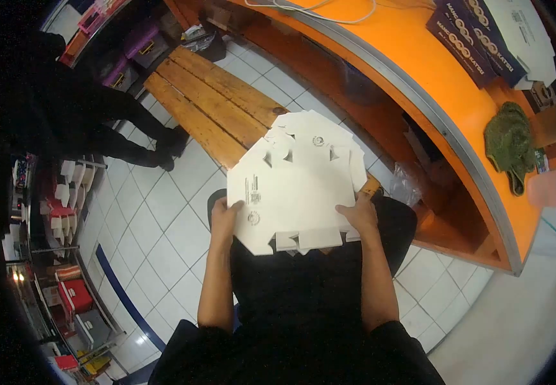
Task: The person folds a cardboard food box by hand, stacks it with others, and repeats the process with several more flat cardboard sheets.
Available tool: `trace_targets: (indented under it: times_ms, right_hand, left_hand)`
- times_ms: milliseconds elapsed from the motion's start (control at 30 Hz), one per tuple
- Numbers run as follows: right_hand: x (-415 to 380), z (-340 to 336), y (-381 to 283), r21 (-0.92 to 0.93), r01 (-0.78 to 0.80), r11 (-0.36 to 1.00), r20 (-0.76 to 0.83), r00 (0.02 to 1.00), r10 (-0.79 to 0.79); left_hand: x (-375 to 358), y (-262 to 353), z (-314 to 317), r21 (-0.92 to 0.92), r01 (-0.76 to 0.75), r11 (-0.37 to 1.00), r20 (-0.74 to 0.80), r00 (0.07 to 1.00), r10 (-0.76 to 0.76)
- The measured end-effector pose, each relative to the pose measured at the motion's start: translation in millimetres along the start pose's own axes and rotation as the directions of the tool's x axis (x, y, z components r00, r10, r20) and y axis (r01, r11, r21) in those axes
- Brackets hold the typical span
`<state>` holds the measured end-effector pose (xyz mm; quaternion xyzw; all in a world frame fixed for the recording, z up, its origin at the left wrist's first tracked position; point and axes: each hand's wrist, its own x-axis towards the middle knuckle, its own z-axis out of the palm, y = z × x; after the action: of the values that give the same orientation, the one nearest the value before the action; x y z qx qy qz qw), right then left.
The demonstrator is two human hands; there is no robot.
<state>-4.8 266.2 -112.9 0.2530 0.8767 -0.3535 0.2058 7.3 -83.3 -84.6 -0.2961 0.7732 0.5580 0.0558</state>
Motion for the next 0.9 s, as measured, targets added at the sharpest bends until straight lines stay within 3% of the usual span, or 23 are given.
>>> trace_targets:
  times_ms: [33, 100, 133, 300, 467, 533, 567, 600, 633, 667, 700, 733, 767, 800, 867, 900]
  right_hand:
    - [-5.3, -6.3, -3.5, 0.032, -0.002, 0.999, 0.057, 0.998, 0.000]
    - [-10.4, -13.9, 4.0, 0.109, -0.002, 0.994, 0.055, 0.998, -0.004]
    - [-12.7, -16.2, 7.2, 0.187, 0.006, 0.982, 0.056, 0.998, -0.017]
    - [-31.7, -23.8, -0.7, 0.151, 0.064, 0.986, -0.026, 0.998, -0.061]
    - [-47.5, -23.4, -15.0, 0.194, 0.174, 0.966, -0.104, 0.982, -0.156]
    - [-52.1, -15.4, -18.0, 0.224, 0.222, 0.949, -0.156, 0.969, -0.190]
    - [-65.8, -14.4, -34.8, 0.234, 0.275, 0.933, -0.183, 0.955, -0.235]
    - [-5.8, 43.7, 42.0, 0.587, 0.187, 0.788, -0.077, 0.981, -0.176]
    - [11.1, 76.5, 87.3, 0.584, 0.191, 0.789, -0.074, 0.980, -0.183]
    - [17.2, 100.6, 122.1, 0.930, 0.064, 0.362, 0.069, 0.936, -0.344]
    - [4.5, 94.6, 106.2, 0.971, -0.199, -0.136, 0.097, 0.838, -0.537]
    - [-6.5, 79.8, 92.5, 0.995, -0.004, 0.098, 0.045, 0.906, -0.420]
    - [-34.7, 48.4, 45.8, 0.905, 0.132, 0.404, -0.009, 0.956, -0.292]
    - [-65.6, 14.1, -6.5, 0.737, 0.152, 0.658, -0.061, 0.985, -0.160]
    - [-71.8, -23.7, 4.8, 0.875, 0.008, 0.483, 0.089, 0.980, -0.178]
    - [-80.1, -35.8, 3.2, 0.889, -0.032, 0.457, 0.154, 0.960, -0.232]
  left_hand:
    - [-6.1, 1.8, -4.5, 0.000, 0.000, 1.000, 0.008, 1.000, 0.000]
    - [-16.7, 2.8, -17.7, -0.268, 0.205, 0.941, 0.355, 0.929, -0.102]
    - [-24.7, 5.2, -21.1, -0.268, 0.206, 0.941, 0.358, 0.928, -0.101]
    - [-64.2, 44.1, -38.5, -0.472, 0.094, 0.876, 0.404, 0.907, 0.120]
    - [-101.1, 77.6, -39.9, -0.411, -0.003, 0.912, 0.463, 0.860, 0.212]
    - [-117.3, 92.5, -28.5, -0.527, 0.106, 0.843, 0.572, 0.778, 0.260]
    - [-120.7, 87.6, -20.0, -0.412, 0.059, 0.909, 0.641, 0.727, 0.244]
    - [-125.1, 82.5, -10.4, -0.291, 0.002, 0.957, 0.706, 0.676, 0.213]
    - [-135.4, 85.9, 4.2, -0.372, -0.048, 0.927, 0.714, 0.624, 0.319]
    - [-145.3, 91.7, 16.9, -0.452, -0.093, 0.887, 0.711, 0.562, 0.422]
    - [-147.9, 100.8, 21.7, -0.482, -0.089, 0.872, 0.704, 0.553, 0.446]
    - [-141.8, 97.0, 14.5, -0.485, -0.092, 0.869, 0.701, 0.552, 0.450]
    - [-129.2, 88.9, -2.5, -0.343, -0.168, 0.924, 0.603, 0.715, 0.353]
    - [-116.2, 84.2, -21.1, -0.178, -0.208, 0.962, 0.460, 0.847, 0.268]
    - [-96.4, 113.6, -60.8, -0.392, -0.030, 0.920, 0.414, 0.887, 0.205]
    - [-88.8, 103.7, -67.8, -0.377, -0.028, 0.926, 0.412, 0.890, 0.195]
